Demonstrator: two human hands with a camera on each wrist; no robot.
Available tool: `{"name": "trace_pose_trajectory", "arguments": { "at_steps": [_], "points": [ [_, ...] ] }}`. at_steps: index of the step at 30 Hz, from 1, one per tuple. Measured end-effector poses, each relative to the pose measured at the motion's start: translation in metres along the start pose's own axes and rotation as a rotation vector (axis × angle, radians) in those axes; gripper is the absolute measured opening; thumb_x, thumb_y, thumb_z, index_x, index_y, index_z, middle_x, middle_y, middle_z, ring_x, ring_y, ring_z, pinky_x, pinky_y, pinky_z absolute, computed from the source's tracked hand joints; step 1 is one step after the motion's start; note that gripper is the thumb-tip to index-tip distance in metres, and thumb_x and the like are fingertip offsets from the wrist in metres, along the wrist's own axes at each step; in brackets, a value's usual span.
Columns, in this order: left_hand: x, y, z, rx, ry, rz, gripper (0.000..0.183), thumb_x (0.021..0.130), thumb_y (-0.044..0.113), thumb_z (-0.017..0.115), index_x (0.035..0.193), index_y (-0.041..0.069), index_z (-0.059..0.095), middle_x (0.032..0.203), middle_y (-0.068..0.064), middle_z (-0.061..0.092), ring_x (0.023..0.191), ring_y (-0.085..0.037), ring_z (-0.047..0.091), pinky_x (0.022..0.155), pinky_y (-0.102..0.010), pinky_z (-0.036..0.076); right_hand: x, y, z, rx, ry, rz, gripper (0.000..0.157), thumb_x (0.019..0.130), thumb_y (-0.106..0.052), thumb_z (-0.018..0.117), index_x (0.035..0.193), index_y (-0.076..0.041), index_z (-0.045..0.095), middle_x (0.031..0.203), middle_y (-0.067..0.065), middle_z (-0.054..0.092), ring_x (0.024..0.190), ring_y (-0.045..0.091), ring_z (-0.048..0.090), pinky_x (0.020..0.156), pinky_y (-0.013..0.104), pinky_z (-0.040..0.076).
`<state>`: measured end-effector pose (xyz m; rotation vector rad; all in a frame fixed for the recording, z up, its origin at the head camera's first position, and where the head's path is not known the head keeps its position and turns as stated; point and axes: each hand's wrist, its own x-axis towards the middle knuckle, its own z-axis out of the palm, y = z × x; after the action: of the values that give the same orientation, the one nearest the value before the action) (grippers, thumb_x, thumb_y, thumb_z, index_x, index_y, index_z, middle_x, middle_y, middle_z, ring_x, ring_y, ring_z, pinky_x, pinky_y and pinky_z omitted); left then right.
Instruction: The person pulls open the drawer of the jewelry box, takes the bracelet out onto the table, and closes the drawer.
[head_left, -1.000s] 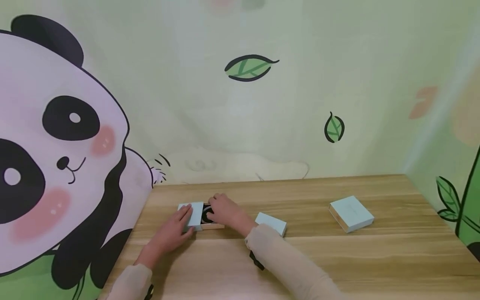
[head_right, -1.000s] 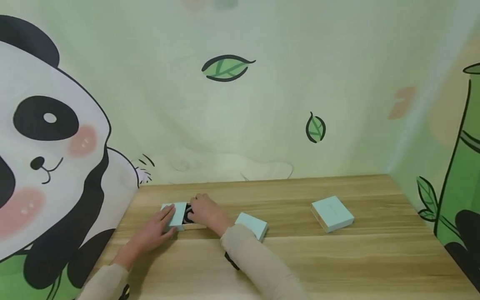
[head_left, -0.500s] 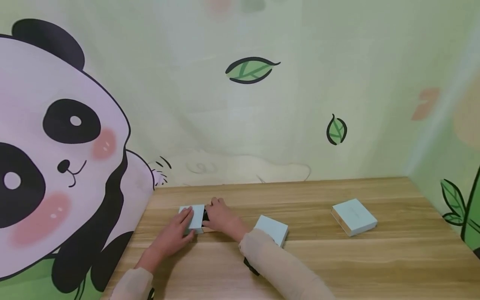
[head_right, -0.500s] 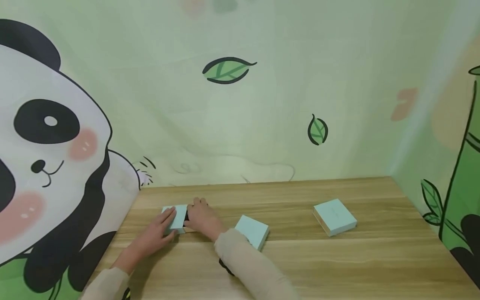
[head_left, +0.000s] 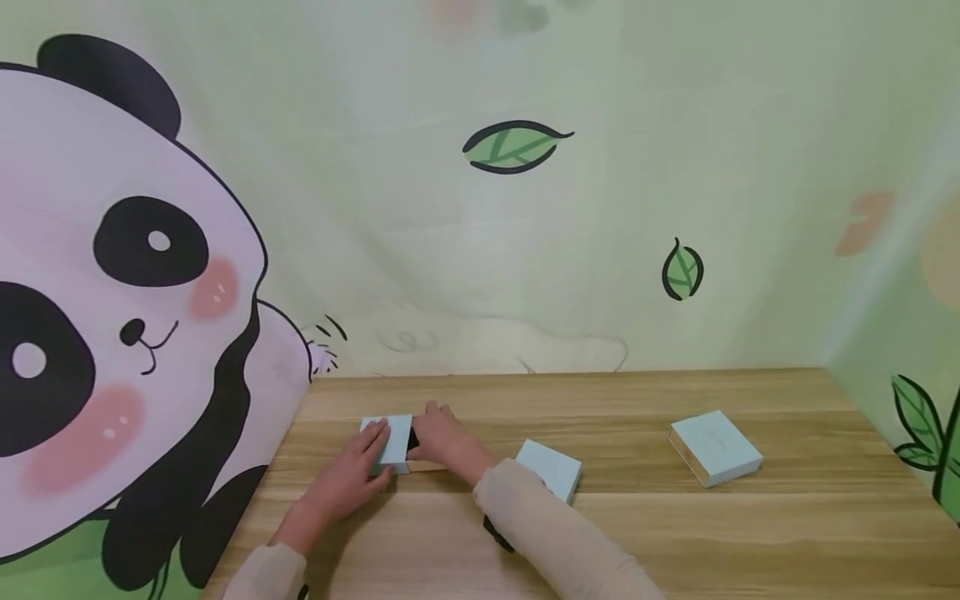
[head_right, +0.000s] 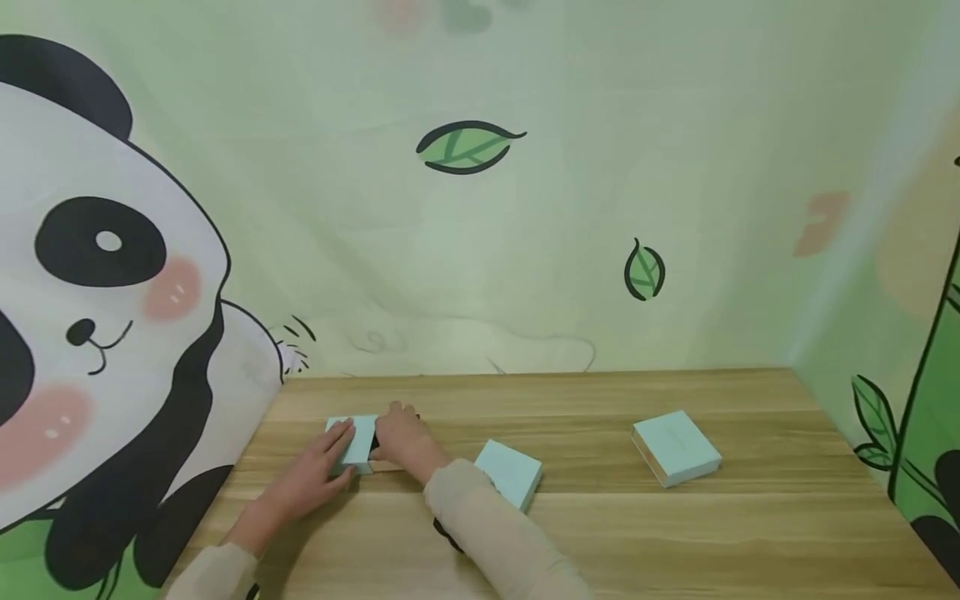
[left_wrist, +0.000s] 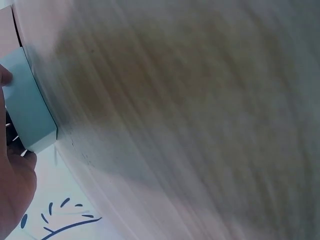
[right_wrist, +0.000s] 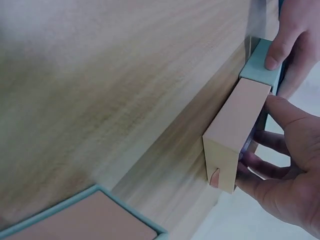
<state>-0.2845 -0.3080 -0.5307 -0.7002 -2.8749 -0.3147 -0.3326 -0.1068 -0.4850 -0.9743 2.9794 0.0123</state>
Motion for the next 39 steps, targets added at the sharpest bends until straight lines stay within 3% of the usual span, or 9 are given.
{"name": "trace_pose_trajectory", "arguments": {
  "at_steps": [4,9,17,20,25,30,34,39],
  "points": [
    [-0.001,0.003,-0.003,-0.004,0.017,0.002,0.069,0.096,0.026,0.068,0.151,-0.006,0.042,0.157,-0.024,0.039,0.143,-0.043,0.04,0.112,-0.055,0.04,0.001,0.002,-0.005,0.03,-0.021,-0.002,0.044,0.09,-0.049,0.074,0.113,-0.012,0.073,0.106,0.003,0.067,0.102,0.015,0.056,0.094,0.029,0.049],
    [0.0,0.005,-0.005,-0.003,-0.01,-0.016,0.069,0.098,0.029,0.066,0.152,-0.005,0.04,0.159,-0.023,0.037,0.145,-0.042,0.038,0.113,-0.055,0.038,0.0,0.006,-0.01,0.086,-0.067,-0.023,0.043,0.088,-0.046,0.075,0.114,-0.011,0.07,0.109,0.005,0.065,0.101,0.017,0.055,0.092,0.03,0.049],
    [0.001,0.008,-0.007,0.002,-0.007,-0.002,0.067,0.097,0.026,0.067,0.15,-0.008,0.042,0.156,-0.026,0.039,0.143,-0.044,0.039,0.114,-0.056,0.038,-0.006,0.018,-0.014,0.219,-0.076,-0.085,0.037,0.083,-0.04,0.079,0.105,-0.011,0.069,0.09,-0.002,0.062,0.079,0.011,0.052,0.069,0.021,0.044],
    [0.001,0.008,-0.006,-0.005,-0.012,0.004,0.067,0.097,0.025,0.067,0.15,-0.009,0.041,0.156,-0.027,0.038,0.143,-0.046,0.038,0.114,-0.056,0.037,-0.008,0.021,-0.012,0.231,-0.057,-0.105,0.039,0.083,-0.038,0.078,0.108,-0.01,0.069,0.088,-0.003,0.063,0.076,0.01,0.053,0.063,0.019,0.043],
    [0.001,0.005,-0.006,0.006,-0.045,-0.005,0.067,0.1,0.026,0.063,0.152,-0.009,0.038,0.158,-0.027,0.035,0.146,-0.046,0.034,0.116,-0.056,0.034,-0.015,0.022,-0.013,0.216,-0.025,-0.124,0.051,0.083,-0.043,0.076,0.121,-0.01,0.066,0.105,0.002,0.064,0.089,0.014,0.053,0.072,0.022,0.046],
    [0.005,-0.003,-0.007,0.036,-0.077,0.0,0.067,0.103,0.028,0.058,0.153,-0.009,0.034,0.16,-0.027,0.032,0.147,-0.046,0.031,0.118,-0.056,0.031,-0.024,0.018,-0.018,0.165,0.017,-0.175,0.046,0.09,-0.044,0.07,0.124,-0.012,0.066,0.115,0.003,0.067,0.098,0.017,0.057,0.088,0.028,0.046],
    [0.01,-0.007,-0.009,0.038,-0.094,0.004,0.066,0.104,0.028,0.058,0.153,-0.01,0.034,0.16,-0.028,0.031,0.147,-0.047,0.03,0.118,-0.056,0.031,-0.031,0.012,-0.023,0.155,0.0,-0.184,0.046,0.092,-0.043,0.068,0.129,-0.016,0.064,0.129,0.004,0.063,0.112,0.021,0.058,0.095,0.032,0.049],
    [0.014,-0.01,-0.009,0.016,-0.094,0.016,0.066,0.104,0.026,0.057,0.153,-0.011,0.032,0.16,-0.029,0.03,0.148,-0.047,0.027,0.119,-0.058,0.028,-0.034,0.004,-0.023,0.097,0.028,-0.276,0.043,0.09,-0.038,0.067,0.126,-0.014,0.065,0.118,-0.001,0.066,0.111,0.014,0.06,0.101,0.033,0.046]
  ]
}}
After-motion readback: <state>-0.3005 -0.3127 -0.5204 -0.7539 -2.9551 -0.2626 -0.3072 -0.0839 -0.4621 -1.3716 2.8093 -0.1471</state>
